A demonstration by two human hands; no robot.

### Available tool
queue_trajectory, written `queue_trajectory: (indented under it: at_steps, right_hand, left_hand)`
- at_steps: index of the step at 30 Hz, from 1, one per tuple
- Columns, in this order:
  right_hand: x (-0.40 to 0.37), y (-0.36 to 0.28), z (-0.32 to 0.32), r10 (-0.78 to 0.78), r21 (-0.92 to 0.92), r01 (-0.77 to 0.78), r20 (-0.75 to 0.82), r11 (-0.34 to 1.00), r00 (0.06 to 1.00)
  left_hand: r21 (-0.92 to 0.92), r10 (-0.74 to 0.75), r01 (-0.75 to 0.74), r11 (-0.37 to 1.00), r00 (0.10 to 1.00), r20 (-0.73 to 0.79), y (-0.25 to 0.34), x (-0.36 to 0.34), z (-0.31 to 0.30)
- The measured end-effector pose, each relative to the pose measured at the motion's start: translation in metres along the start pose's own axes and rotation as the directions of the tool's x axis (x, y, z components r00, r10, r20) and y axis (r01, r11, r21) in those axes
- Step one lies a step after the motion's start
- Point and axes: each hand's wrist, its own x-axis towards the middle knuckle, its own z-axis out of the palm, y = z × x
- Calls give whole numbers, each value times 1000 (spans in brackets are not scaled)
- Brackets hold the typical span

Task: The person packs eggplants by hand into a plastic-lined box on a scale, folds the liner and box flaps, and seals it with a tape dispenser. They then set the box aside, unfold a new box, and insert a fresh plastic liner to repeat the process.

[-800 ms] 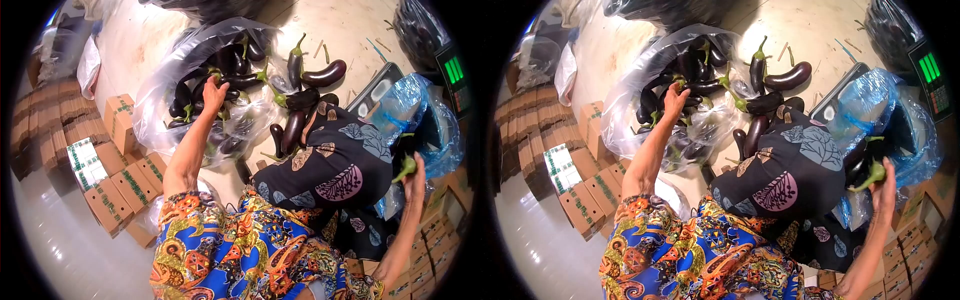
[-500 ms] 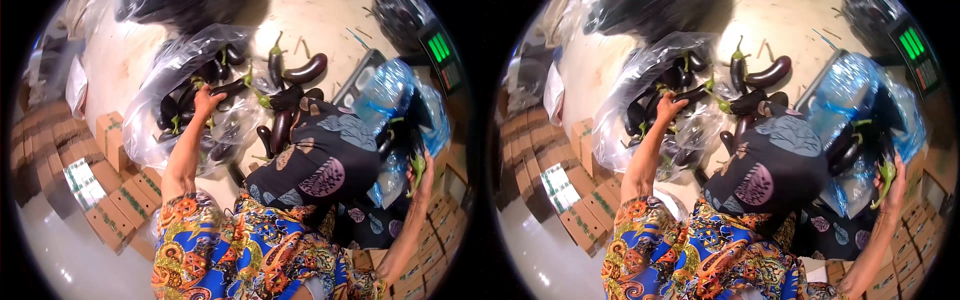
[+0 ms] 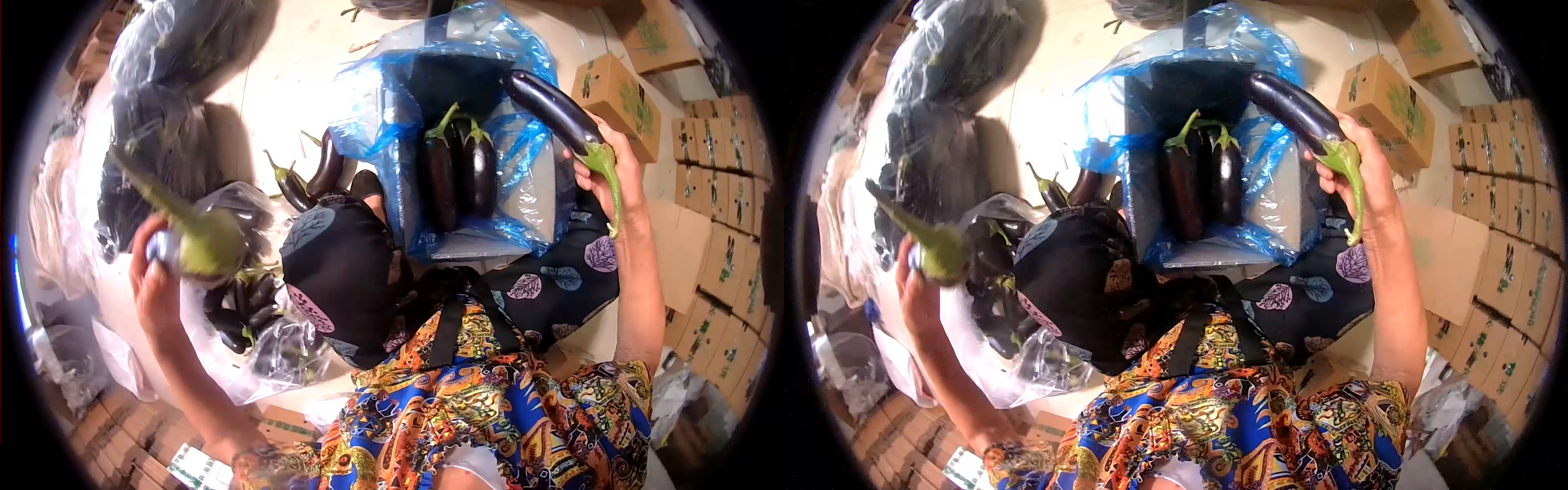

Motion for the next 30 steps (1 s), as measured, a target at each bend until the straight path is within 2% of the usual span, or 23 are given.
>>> queue_trajectory:
  at_steps: [2, 4, 5, 7, 8, 9, 11, 13, 15, 16, 19, 20, 21, 22, 23, 24, 27, 28, 29, 30]
  right_hand:
    - [-2, -1, -4, -52, -19, 51, -25, 999, 998]
    - [2, -16, -14, -93, -85, 91, -30, 992, 995]
    - [2, -17, -16, -95, -87, 93, -13, 992, 995]
    - [2, -23, -19, -98, -101, 99, 18, 990, 995]
    - [0, -28, -16, -103, -111, 105, 19, 988, 994]
    - [0, -31, -16, -104, -120, 105, 13, 987, 994]
    - [0, -33, -17, -104, -137, 103, 2, 985, 995]
    - [-1, -38, -13, -82, -128, 83, 11, 988, 997]
    - [-1, -42, -11, -64, -139, 65, 11, 988, 998]
    - [0, -41, -12, -52, -96, 52, -4, 994, 999]
    - [-5, -49, -5, -77, -101, 77, 0, 992, 997]
    - [-4, -50, -4, -70, -143, 68, -14, 987, 997]
    - [-5, -52, -3, -60, -149, 56, -22, 987, 998]
    - [-6, -53, -2, -51, -158, 46, -27, 986, 998]
    - [-7, -55, -2, -44, -170, 38, -32, 985, 999]
    - [-9, -54, -1, -35, -207, 25, -47, 978, 998]
    - [-11, -54, 4, -60, -221, 57, -4, 974, 998]
    - [-12, -56, 9, -38, -235, 36, -4, 971, 999]
    - [-15, -60, 5, 10, -248, 13, 89, 969, 996]
    - [-18, -62, 17, -13, -236, 33, 87, 971, 996]
  left_hand:
    - [128, 54, -75, 989, 986, 161, 47, 58, 70]
    - [188, 60, -118, 975, 955, 290, 62, 109, 140]
    - [222, 12, -110, 969, 916, 401, 72, 123, 167]
    - [67, 40, -104, 992, 784, 619, 66, 157, 215]
    - [95, 31, -146, 985, 685, 728, 58, 177, 232]
    - [48, 78, -193, 980, 594, 800, 54, 189, 252]
    - [33, 103, -264, 964, 485, 869, 46, 207, 288]
    - [54, 103, -369, 928, 392, 914, 38, 224, 311]
    - [102, 63, -404, 909, 375, 925, 34, 238, 331]
    - [53, 39, -246, 968, 355, 934, 23, 246, 338]
    - [43, -2, -124, 991, 308, 952, 2, 253, 350]
    - [20, 116, -411, 911, 304, 945, -10, 255, 354]
    - [102, 88, -600, 794, 279, 956, -12, 255, 356]
    - [131, 157, -806, 578, 268, 951, -21, 255, 353]
    - [162, 223, -937, 309, 237, 946, -28, 254, 349]
    - [253, 182, -936, 246, 301, 936, -11, 239, 344]
    - [197, 500, -831, 520, 482, 720, 22, 212, 339]
    - [176, 523, -860, 479, 441, 730, 39, 206, 337]
    - [153, 547, -888, 434, 395, 739, 55, 200, 334]
    - [171, 503, -937, 306, 311, 806, 66, 193, 331]
